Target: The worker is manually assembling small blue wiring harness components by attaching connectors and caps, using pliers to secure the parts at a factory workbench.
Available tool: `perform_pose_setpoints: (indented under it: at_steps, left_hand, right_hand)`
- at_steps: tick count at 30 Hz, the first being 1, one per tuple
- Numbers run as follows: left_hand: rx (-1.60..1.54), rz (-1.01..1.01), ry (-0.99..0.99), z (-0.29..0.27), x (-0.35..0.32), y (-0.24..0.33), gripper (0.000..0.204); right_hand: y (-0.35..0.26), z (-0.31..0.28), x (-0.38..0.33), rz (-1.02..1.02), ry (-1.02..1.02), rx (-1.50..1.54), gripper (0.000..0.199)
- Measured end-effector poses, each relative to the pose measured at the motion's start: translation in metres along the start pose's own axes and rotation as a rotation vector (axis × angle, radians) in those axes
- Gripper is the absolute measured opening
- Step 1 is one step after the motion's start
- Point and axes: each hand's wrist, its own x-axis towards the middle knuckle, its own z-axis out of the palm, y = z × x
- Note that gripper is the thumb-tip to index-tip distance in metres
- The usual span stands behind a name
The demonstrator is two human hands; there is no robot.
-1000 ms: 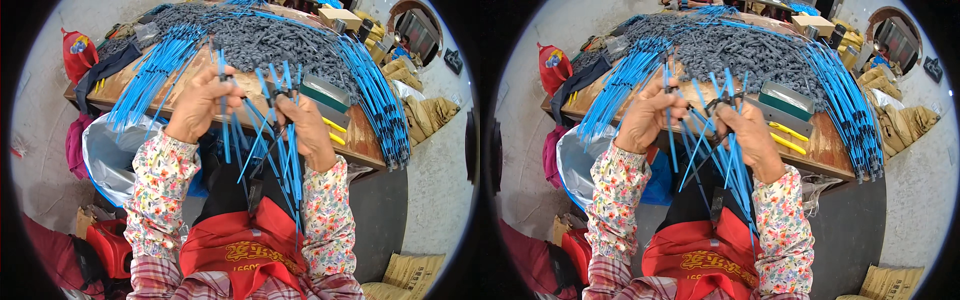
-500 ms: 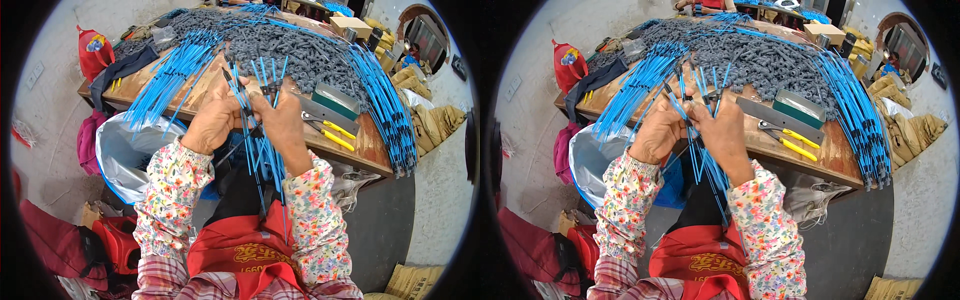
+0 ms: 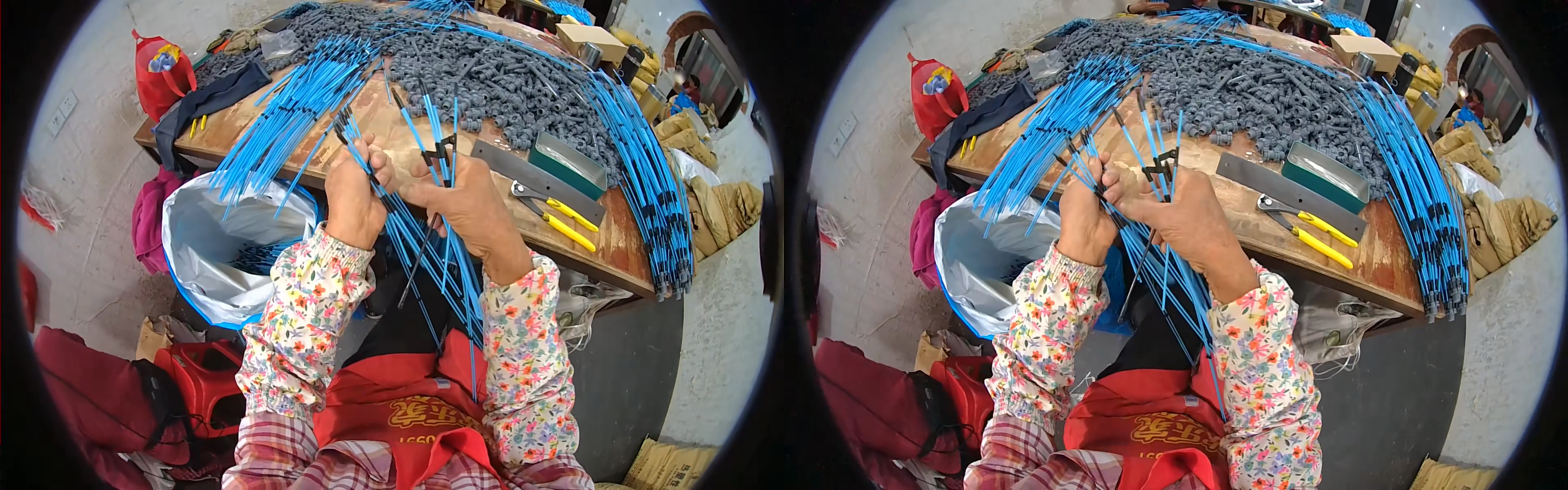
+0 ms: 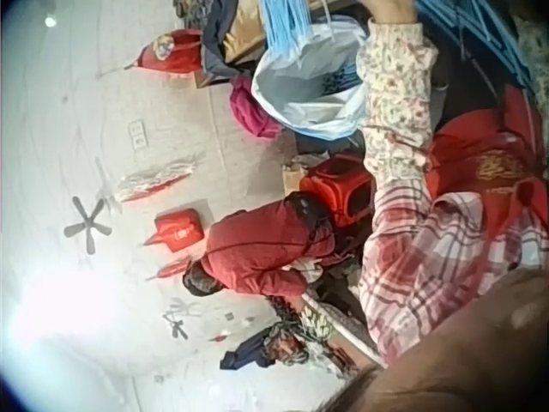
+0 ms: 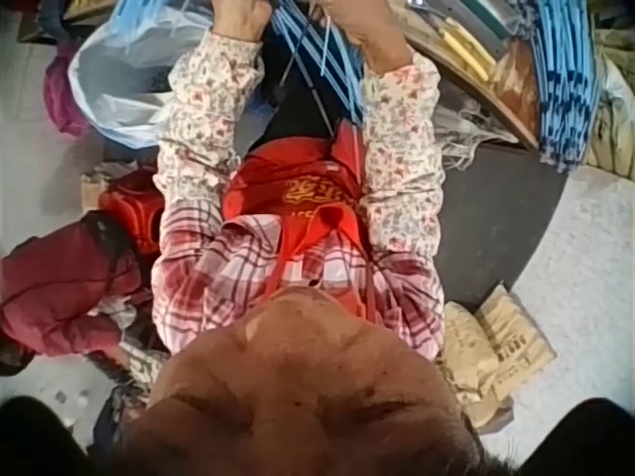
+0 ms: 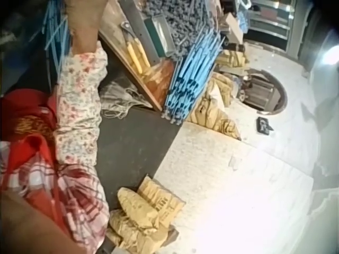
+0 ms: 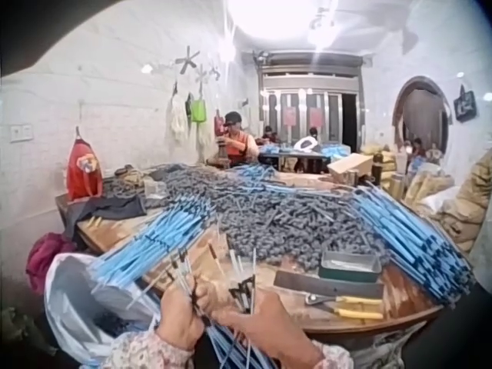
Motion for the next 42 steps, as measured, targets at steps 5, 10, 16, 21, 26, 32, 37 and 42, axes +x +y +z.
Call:
perform_pose_setpoints:
  at_steps: [5,10,16,21,26,32,37,42]
  left_hand:
    - [0.235,0.131,-0.073,0.014,0.003,0.007,0.015]
    - [0.324,0.211,0.009,0.022,-0.005,0.006,0.009]
    - [0.311,0.191,-0.005,0.013,-0.007,0.011,0.003]
    - [0.271,0.246,-0.039,0.008,-0.019,0.026,0.012]
    - [0.535,0.23,-0.129,0.041,-0.042,0.034,0.023]
    - [0.616,0.246,-0.306,0.041,-0.047,0.04,0.025]
    - [0.445,0.229,-0.178,0.02,-0.03,0.042,0.026]
    - [0.34,0.118,-0.175,0.015,-0.033,0.057,0.026]
  right_hand:
    - [0.01,0.005,0.005,-0.03,-0.076,-0.278,0.017]
    - [0.017,0.011,0.006,-0.144,0.028,-0.094,0.015]
    - [0.005,-0.002,-0.001,-0.172,0.246,-0.285,0.016]
    - [-0.002,-0.017,0.0,-0.358,0.448,-0.583,0.02]
    - [-0.004,0.003,-0.007,-0.393,0.4,-0.545,0.023]
    - [-0.011,0.02,-0.008,-0.367,0.208,-0.419,0.021]
    - [-0.014,0.017,-0.01,-0.164,0.062,0.03,0.019]
    - [0.006,0.004,0.004,-0.266,0.311,-0.508,0.023]
